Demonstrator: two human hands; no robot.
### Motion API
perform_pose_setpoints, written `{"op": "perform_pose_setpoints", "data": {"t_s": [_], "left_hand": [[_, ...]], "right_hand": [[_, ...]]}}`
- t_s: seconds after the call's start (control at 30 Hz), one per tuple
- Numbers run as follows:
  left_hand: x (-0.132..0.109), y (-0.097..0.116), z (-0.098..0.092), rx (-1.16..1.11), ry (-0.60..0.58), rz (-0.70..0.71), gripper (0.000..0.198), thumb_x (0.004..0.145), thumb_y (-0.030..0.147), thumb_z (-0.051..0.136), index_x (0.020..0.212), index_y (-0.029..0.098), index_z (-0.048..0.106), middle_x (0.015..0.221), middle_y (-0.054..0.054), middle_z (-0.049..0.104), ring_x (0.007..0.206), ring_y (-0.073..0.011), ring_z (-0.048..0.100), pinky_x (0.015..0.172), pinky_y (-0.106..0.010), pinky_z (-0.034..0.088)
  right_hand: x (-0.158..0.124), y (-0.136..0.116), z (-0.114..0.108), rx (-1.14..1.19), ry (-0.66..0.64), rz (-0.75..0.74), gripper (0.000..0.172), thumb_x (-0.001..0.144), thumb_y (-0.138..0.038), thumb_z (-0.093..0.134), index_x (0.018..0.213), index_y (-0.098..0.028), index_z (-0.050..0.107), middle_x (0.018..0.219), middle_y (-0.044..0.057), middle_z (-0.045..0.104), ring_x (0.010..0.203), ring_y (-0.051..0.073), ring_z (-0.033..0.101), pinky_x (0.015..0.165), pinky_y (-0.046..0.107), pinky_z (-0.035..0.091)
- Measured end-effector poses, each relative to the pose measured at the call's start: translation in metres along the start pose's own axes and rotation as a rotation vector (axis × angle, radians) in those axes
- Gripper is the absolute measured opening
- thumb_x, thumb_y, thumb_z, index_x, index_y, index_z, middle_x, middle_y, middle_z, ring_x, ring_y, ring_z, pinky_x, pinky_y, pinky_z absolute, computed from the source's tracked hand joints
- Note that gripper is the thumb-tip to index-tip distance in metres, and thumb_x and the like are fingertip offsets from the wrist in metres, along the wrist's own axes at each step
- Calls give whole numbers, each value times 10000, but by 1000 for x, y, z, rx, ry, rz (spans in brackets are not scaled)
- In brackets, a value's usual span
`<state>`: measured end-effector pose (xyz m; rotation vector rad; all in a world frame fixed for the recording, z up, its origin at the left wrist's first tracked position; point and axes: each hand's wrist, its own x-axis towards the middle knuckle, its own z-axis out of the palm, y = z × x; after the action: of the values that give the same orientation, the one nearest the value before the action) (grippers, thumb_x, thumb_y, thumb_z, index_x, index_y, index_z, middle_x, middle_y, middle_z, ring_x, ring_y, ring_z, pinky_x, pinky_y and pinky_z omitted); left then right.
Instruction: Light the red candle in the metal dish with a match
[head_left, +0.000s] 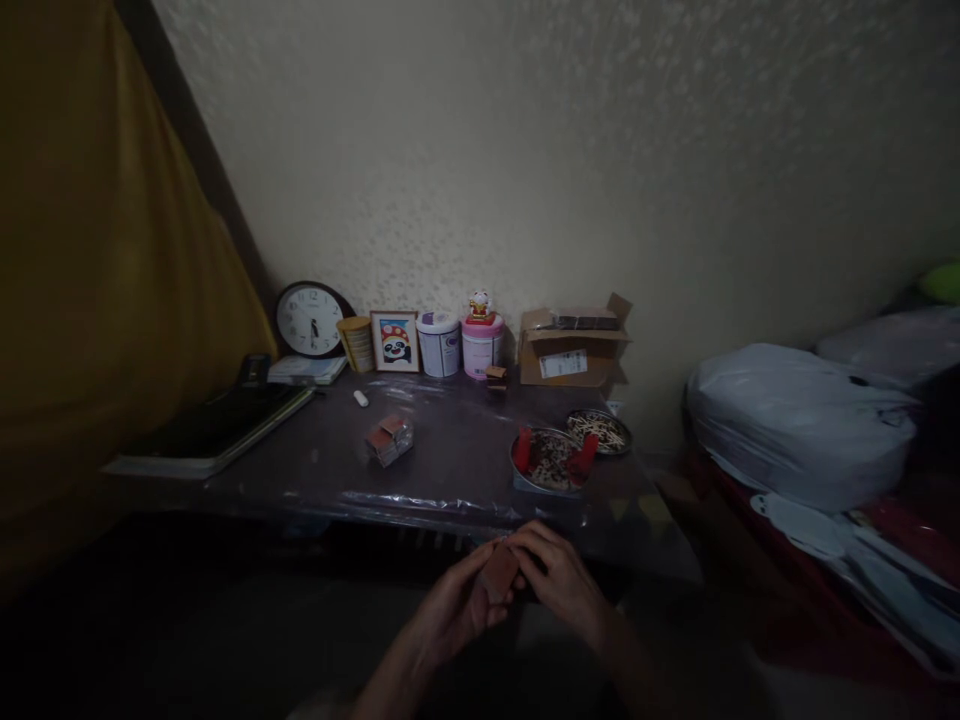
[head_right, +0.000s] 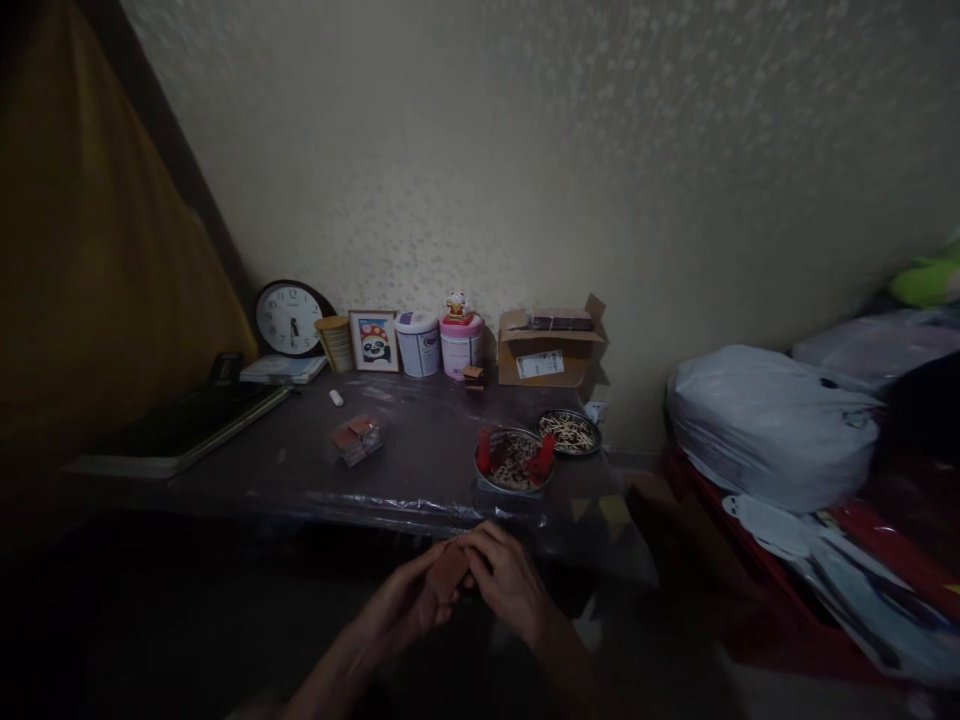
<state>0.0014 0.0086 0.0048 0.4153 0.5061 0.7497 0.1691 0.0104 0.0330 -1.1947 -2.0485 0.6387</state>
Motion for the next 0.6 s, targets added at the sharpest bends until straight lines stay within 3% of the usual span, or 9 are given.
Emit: {"op": "perform_pose_setpoints", "data": {"t_s": [0.13,0.6], "left_hand": [[1,1,-1,0,-1,-33,316,848,344,488,1026,110,604,779,-93,700,552,-105,610,494,-184,418],[1,2,-6,29,28,-97,361,815,353,515,974,46,621,738,-130,704,492,-101,580,457,-182,377]], "right_hand": [[0,1,-2,-17,-5,28,155,841,-144,487,859,-205,628,847,6,605,794,133,586,745,238,449],[-2,6,-7,7,-91,-21,201,819,-110,490,881,-227,640,852,-7,614,808,130,589,728,230,455]]}}
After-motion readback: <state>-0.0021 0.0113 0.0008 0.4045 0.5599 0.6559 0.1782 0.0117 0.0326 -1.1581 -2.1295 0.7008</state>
